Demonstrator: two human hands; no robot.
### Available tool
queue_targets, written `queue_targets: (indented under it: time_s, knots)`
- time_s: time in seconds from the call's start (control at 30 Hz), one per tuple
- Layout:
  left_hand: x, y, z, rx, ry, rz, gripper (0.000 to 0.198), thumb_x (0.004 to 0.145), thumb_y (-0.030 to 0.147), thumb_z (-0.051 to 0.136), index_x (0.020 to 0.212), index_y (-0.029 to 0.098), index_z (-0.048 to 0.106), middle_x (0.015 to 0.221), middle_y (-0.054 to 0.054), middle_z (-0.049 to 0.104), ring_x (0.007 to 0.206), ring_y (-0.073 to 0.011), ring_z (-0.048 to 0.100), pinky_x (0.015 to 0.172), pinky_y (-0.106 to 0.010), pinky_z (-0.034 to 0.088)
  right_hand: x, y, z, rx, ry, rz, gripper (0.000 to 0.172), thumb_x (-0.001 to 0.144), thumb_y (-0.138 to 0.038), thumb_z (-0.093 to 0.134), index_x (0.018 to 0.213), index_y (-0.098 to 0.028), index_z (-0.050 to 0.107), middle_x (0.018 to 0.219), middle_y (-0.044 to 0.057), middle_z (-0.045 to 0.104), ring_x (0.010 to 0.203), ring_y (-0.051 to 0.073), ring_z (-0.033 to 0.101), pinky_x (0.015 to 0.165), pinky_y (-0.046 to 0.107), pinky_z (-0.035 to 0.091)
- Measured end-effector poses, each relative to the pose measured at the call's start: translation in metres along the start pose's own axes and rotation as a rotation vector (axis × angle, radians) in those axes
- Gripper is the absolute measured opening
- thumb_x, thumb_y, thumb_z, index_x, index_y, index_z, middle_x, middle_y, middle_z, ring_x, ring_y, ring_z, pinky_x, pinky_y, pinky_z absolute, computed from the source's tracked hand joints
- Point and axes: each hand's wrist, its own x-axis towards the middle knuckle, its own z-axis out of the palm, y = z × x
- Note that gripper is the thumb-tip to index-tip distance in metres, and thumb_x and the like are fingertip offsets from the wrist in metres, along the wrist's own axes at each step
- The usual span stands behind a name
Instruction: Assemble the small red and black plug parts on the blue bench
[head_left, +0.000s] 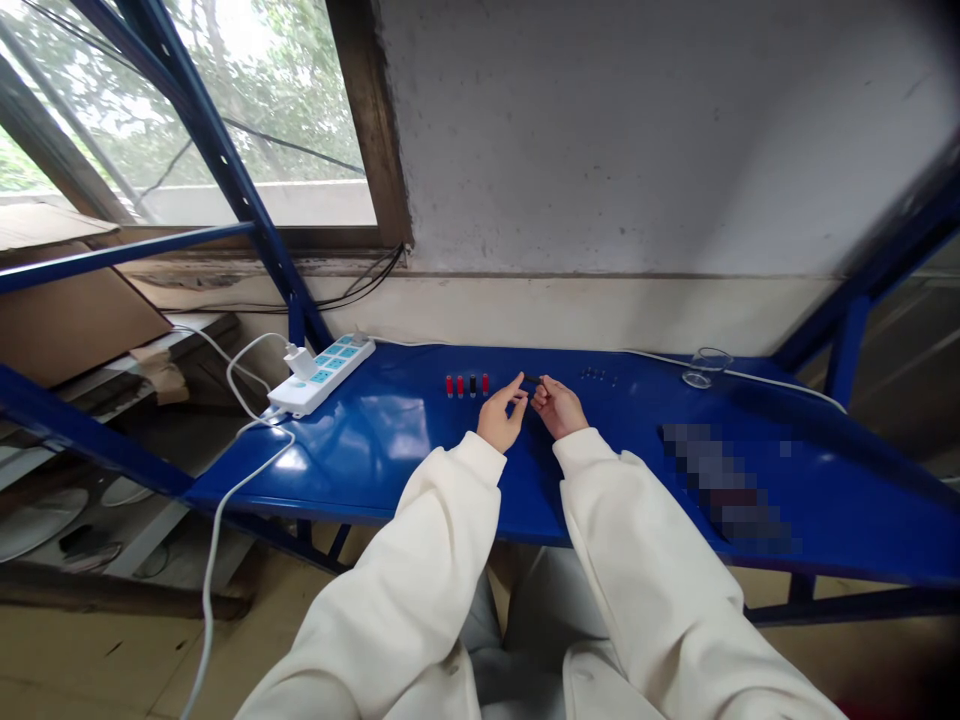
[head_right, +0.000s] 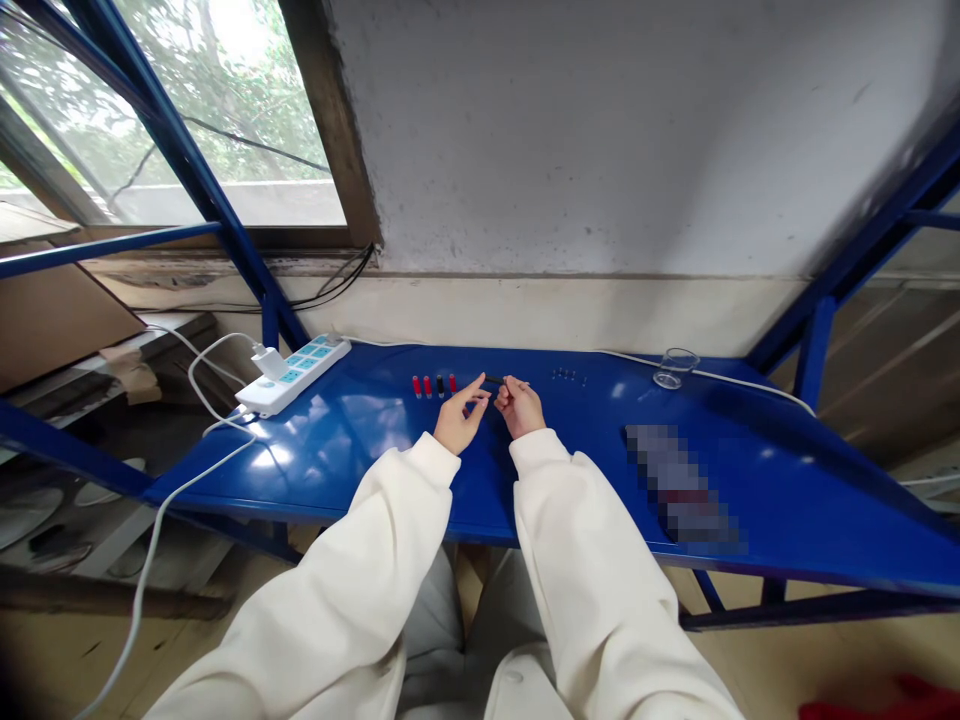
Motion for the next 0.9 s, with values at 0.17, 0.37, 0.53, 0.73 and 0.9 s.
queue_targets:
  time_s: [0.17, 0.37, 0.53, 0.73, 0.9]
  knots:
    - [0.021, 0.010, -0.008, 0.154, 0.140, 0.097, 0.020, 0.079, 0.026, 0.053, 0.094, 0.019, 0.064, 0.086, -0.004, 0.065, 0.074, -0.0125, 0.057, 0.079, -0.030, 0.045, 0.001, 0.000, 0.000, 0.004, -0.058, 0.031, 0.017, 0.069, -0.025, 0.062, 0.070, -0.018, 0.046, 0.047, -0.007, 0.039, 0.040, 0.004, 0.033, 0.041, 0.019, 0.030]
    - [0.044, 0.026, -0.023, 0.295, 0.003, 0.163, 0.011, 0.077, 0.023, 0.056, 0.083, 0.019, 0.064, 0.083, -0.003, 0.064, 0.079, -0.0145, 0.055, 0.079, -0.029, 0.042, 0.003, 0.005, -0.001, -0.293, 0.066, -0.172, 0.015, 0.071, -0.031, 0.055, 0.071, -0.020, 0.046, 0.044, -0.006, 0.044, 0.037, 0.006, 0.034, 0.037, 0.020, 0.024]
    - [0.052, 0.033, -0.028, 0.327, -0.084, 0.178, 0.009, 0.075, 0.022, 0.057, 0.081, 0.018, 0.063, 0.084, -0.003, 0.064, 0.082, -0.0159, 0.055, 0.078, -0.030, 0.042, 0.002, 0.006, 0.000, -0.494, 0.133, -0.262, 0.017, 0.074, -0.036, 0.047, 0.071, -0.019, 0.048, 0.039, -0.006, 0.043, 0.035, 0.007, 0.033, 0.036, 0.021, 0.023]
    - [0.057, 0.039, -0.027, 0.365, -0.163, 0.216, 0.007, 0.074, 0.022, 0.058, 0.079, 0.018, 0.061, 0.085, -0.004, 0.063, 0.082, -0.0167, 0.054, 0.078, -0.030, 0.042, 0.001, 0.002, 0.002, -0.349, 0.058, -0.132, 0.016, 0.072, -0.034, 0.046, 0.065, -0.019, 0.048, 0.039, -0.005, 0.041, 0.033, 0.007, 0.028, 0.036, 0.022, 0.021]
    - [0.059, 0.042, -0.027, 0.428, -0.196, 0.227, 0.008, 0.074, 0.021, 0.057, 0.080, 0.018, 0.061, 0.087, -0.004, 0.063, 0.084, -0.0175, 0.054, 0.078, -0.030, 0.041, -0.002, -0.002, 0.004, -0.293, 0.024, -0.067, 0.015, 0.071, -0.029, 0.044, 0.064, -0.017, 0.049, 0.039, -0.005, 0.037, 0.032, 0.005, 0.022, 0.034, 0.021, 0.018]
